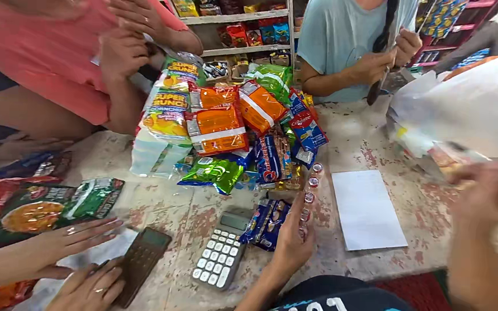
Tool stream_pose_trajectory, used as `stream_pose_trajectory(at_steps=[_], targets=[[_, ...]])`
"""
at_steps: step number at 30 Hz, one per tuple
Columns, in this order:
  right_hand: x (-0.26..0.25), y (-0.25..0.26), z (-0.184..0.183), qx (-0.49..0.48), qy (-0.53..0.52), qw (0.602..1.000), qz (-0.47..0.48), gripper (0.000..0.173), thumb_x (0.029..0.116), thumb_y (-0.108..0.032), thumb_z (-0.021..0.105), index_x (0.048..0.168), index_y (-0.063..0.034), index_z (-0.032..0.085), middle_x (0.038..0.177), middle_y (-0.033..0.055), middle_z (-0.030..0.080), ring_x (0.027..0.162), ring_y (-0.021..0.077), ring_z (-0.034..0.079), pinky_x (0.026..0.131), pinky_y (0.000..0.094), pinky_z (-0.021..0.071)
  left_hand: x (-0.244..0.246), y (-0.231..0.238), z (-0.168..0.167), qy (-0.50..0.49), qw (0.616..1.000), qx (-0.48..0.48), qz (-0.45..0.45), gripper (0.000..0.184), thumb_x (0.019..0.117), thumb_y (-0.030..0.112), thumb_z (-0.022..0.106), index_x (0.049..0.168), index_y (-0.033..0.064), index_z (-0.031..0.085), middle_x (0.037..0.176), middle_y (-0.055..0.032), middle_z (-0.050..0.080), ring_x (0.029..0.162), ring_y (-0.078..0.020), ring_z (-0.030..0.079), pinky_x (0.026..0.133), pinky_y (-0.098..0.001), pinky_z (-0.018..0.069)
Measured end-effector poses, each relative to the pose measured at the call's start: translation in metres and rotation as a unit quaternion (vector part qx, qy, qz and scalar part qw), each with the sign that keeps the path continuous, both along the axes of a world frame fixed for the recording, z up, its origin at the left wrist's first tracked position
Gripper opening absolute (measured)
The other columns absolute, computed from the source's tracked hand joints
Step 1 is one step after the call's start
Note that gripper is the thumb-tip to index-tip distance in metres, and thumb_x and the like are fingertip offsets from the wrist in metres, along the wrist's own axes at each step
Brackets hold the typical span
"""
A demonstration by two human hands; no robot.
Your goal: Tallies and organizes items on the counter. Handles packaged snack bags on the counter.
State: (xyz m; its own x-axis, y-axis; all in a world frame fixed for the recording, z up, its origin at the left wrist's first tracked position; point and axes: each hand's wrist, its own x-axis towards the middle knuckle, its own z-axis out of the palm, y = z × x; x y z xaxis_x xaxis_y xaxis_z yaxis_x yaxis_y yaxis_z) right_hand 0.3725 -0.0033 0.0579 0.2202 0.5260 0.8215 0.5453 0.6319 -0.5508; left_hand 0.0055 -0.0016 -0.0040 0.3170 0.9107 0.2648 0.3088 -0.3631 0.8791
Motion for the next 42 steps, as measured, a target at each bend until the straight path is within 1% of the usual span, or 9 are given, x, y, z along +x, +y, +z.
stream_pose_trajectory(at_steps=[2, 5, 8, 16, 19, 24, 28, 31, 42], targets=[[-0.032, 0.039, -0.047, -0.081, 0.024, 0.996, 0.002, 0.012, 0.1044, -0.014, 0.051, 0.114, -0.0061, 0.052, 0.091, -0.0013, 0.070, 0.080, 0.0137, 0.071, 0.072, 0.0354, 0.0633, 0.010, 0.006, 0.001, -0.001, 1.000, 0.026, 0.014, 0.074, 0.0871, 0.005, 0.070, 0.155, -0.0012, 0.040, 0.155, -0.0179, 0.048, 0.133, -0.0198, 0.058, 0.107, -0.0337, 0.0522], [-0.018, 0.078, -0.124, -0.253, -0.079, 0.964, -0.022, 0.036, 0.1093, -0.023, 0.043, 0.132, 0.0010, 0.058, 0.122, 0.0097, 0.070, 0.114, 0.0181, 0.067, 0.100, 0.0380, 0.0554, 0.025, 0.023, 0.006, 0.003, 0.999, 0.036, 0.026, 0.071, 0.0868, 0.009, 0.070, 0.152, -0.0035, 0.043, 0.149, -0.0204, 0.053, 0.131, -0.0211, 0.059, 0.108, -0.0343, 0.0513], [0.002, 0.093, -0.171, -0.320, -0.144, 0.936, -0.032, 0.036, 0.1103, -0.028, 0.042, 0.133, -0.0118, 0.063, 0.129, 0.0042, 0.068, 0.120, 0.0153, 0.063, 0.105, 0.0365, 0.0519, 0.038, 0.039, 0.011, 0.001, 0.999, 0.031, 0.031, 0.071, 0.0845, 0.010, 0.071, 0.150, -0.0037, 0.047, 0.141, -0.0179, 0.060, 0.123, -0.0175, 0.064, 0.103, -0.0318, 0.0541], [-0.017, 0.057, -0.154, -0.291, -0.077, 0.953, 0.028, 0.036, 0.1096, -0.029, 0.042, 0.129, -0.0104, 0.066, 0.128, 0.0043, 0.068, 0.124, 0.0166, 0.061, 0.109, 0.0378, 0.0489, 0.069, 0.080, 0.006, -0.021, 0.998, 0.002, 0.062, 0.054, 0.0841, 0.009, 0.075, 0.133, -0.0071, 0.061, 0.124, -0.0167, 0.069, 0.113, -0.0169, 0.068, 0.099, -0.0315, 0.0557], [-0.008, 0.051, -0.135, -0.222, 0.076, 0.972, -0.004, 0.037, 0.1097, -0.021, 0.040, 0.120, 0.0040, 0.065, 0.107, 0.0083, 0.070, 0.099, 0.0164, 0.068, 0.090, 0.0351, 0.0574, 0.078, 0.080, -0.011, -0.006, 0.983, 0.090, 0.161, 0.050, 0.0857, 0.018, 0.079, 0.129, -0.0049, 0.067, 0.132, -0.0219, 0.066, 0.124, -0.0257, 0.065, 0.105, -0.0363, 0.0530], [0.005, 0.044, -0.130, -0.286, 0.259, 0.922, -0.028, 0.025, 0.1025, -0.020, 0.062, 0.081, -0.0094, 0.058, 0.060, -0.0024, 0.053, 0.049, 0.0095, 0.053, 0.046, 0.0266, 0.0483, 0.066, 0.053, -0.020, 0.034, 0.981, 0.107, 0.156, 0.066, 0.0886, 0.032, 0.078, 0.141, -0.0027, 0.058, 0.148, -0.0296, 0.050, 0.132, -0.0345, 0.058, 0.104, -0.0405, 0.0534], [-0.014, 0.043, -0.114, -0.352, 0.227, 0.908, 0.032, 0.027, 0.1090, -0.018, 0.047, 0.096, -0.0002, 0.064, 0.074, 0.0049, 0.070, 0.062, 0.0159, 0.069, 0.057, 0.0323, 0.0605, 0.066, 0.052, -0.018, -0.042, 0.988, 0.045, 0.143, 0.087, 0.0883, 0.018, 0.079, 0.152, -0.0144, 0.030, 0.139, -0.0275, 0.058, 0.121, -0.0239, 0.066, 0.102, -0.0340, 0.0554], [-0.032, 0.045, -0.109, -0.329, 0.160, 0.931, -0.004, 0.018, 0.0945, -0.012, 0.070, 0.080, -0.0057, 0.061, 0.065, 0.0003, 0.065, 0.054, 0.0102, 0.063, 0.050, 0.0269, 0.0563, 0.064, 0.055, -0.022, -0.062, 0.988, 0.006, 0.142, 0.105, 0.0807, 0.017, 0.085, 0.156, -0.0132, 0.018, 0.142, -0.0277, 0.055, 0.127, -0.0253, 0.062, 0.107, -0.0349, 0.0523], [-0.040, 0.044, -0.118, -0.277, 0.068, 0.957, -0.049, 0.029, 0.0831, -0.006, 0.070, 0.063, -0.0151, 0.051, 0.057, -0.0100, 0.050, 0.052, -0.0024, 0.047, 0.049, 0.0155, 0.0413, 0.065, 0.054, -0.016, -0.019, 0.987, -0.057, 0.149, 0.112, 0.0754, 0.017, 0.089, 0.157, -0.0111, 0.016, 0.146, -0.0273, 0.052, 0.131, -0.0273, 0.058, 0.110, -0.0361, 0.0482]])
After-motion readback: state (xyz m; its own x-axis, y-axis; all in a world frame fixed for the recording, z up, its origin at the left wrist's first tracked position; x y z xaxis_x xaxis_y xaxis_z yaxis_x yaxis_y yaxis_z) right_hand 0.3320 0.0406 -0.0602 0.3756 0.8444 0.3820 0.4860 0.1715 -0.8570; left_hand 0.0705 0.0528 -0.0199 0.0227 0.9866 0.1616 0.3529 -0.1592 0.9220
